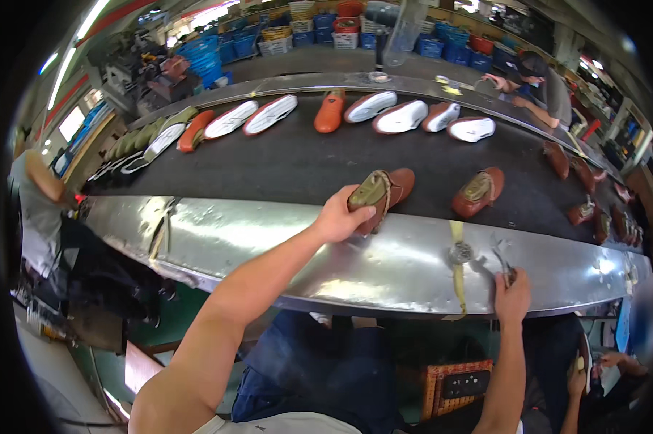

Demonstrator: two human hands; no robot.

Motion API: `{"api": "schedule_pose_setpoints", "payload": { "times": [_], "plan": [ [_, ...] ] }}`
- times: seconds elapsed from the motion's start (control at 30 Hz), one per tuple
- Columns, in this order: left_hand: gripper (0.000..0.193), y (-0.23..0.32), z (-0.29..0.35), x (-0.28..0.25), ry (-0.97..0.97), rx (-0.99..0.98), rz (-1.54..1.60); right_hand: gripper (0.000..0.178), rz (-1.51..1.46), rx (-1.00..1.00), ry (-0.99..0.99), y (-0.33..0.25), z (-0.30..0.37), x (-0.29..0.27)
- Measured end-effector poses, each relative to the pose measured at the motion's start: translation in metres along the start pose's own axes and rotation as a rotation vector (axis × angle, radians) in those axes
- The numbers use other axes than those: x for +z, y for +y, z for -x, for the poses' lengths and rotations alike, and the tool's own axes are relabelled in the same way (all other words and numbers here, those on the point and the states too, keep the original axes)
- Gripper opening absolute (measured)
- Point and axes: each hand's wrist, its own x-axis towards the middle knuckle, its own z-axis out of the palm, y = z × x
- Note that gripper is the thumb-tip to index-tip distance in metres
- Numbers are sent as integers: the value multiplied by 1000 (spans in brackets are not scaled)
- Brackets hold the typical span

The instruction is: The worker uses lasting pliers to pull and secure the shoe upper material over the last as part of an assembly line process.

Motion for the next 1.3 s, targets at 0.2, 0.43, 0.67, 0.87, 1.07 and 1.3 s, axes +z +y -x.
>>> {"api": "schedule_pose_setpoints", "payload": {
  "times": [0.2, 0.43, 0.67, 0.87, 1.07, 1.3],
  "plan": [
    [70, -9, -126, 66, -210, 212, -130, 50, -35, 40, -56, -11, -4, 16],
    [65, -50, -212, 48, -154, 19, 92, 47, -29, 85, -39, -7, -4, 10],
    [74, -139, -276, -37, 444, -59, -798, 44, -11, 116, -74, -2, -3, 19],
    [73, -201, -320, -102, 301, 135, -1021, 44, -58, 264, -135, -5, -3, 29],
    [46, -210, -302, -189, 585, -63, -672, 44, -38, 233, -105, 9, 0, 31],
    [63, -260, -254, -282, 758, -210, -1066, 49, -25, 235, -170, -3, -4, 27]
  ]
}}
